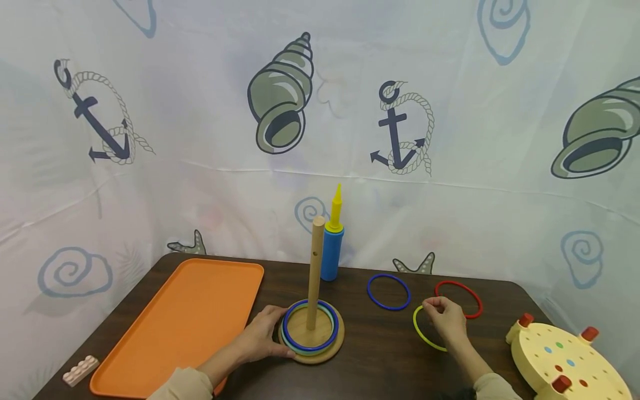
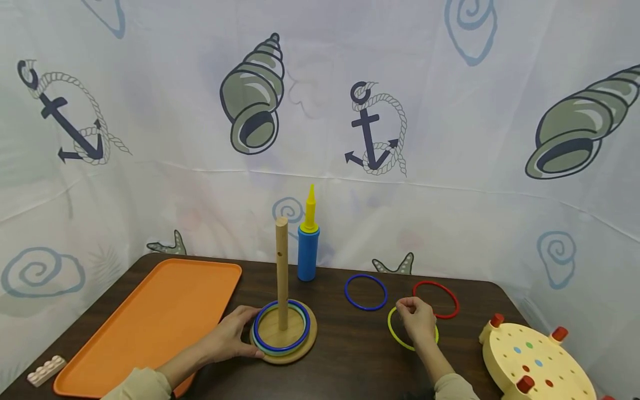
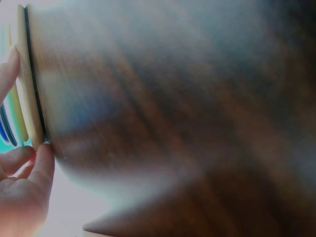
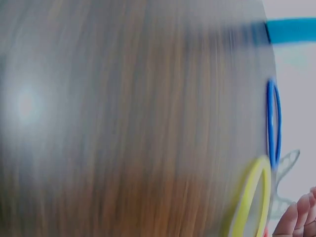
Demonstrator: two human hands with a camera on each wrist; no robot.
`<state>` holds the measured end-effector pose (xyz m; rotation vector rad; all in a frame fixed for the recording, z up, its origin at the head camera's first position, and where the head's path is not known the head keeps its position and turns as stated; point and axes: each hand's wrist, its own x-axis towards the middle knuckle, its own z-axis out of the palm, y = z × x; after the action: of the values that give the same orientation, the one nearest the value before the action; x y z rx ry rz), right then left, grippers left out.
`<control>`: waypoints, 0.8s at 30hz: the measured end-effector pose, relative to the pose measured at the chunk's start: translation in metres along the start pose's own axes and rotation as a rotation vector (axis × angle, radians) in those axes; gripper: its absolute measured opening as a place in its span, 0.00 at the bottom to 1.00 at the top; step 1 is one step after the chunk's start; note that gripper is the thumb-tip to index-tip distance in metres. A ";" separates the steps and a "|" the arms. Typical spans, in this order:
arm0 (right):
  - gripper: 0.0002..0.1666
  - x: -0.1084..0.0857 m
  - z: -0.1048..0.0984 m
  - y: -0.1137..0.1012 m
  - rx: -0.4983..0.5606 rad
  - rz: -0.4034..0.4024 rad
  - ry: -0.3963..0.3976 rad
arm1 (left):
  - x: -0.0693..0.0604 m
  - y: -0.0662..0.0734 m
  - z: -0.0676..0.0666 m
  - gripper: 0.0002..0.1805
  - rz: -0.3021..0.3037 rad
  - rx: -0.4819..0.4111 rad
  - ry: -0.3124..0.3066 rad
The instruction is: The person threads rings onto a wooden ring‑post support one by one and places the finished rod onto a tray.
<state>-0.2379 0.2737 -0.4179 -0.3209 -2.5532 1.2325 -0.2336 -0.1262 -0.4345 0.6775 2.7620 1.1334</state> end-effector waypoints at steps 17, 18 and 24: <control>0.16 0.008 -0.042 0.051 -0.166 0.037 0.061 | -0.001 0.002 -0.001 0.50 -0.001 -0.006 -0.004; 0.17 0.009 -0.043 0.051 -0.169 0.039 0.052 | -0.001 0.002 -0.001 0.50 -0.003 -0.009 -0.005; 0.18 0.009 -0.044 0.053 -0.186 0.056 0.007 | -0.002 0.003 -0.001 0.50 -0.005 -0.017 -0.010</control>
<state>-0.2269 0.3407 -0.4317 -0.4390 -2.6748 1.0116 -0.2316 -0.1262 -0.4319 0.6724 2.7413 1.1483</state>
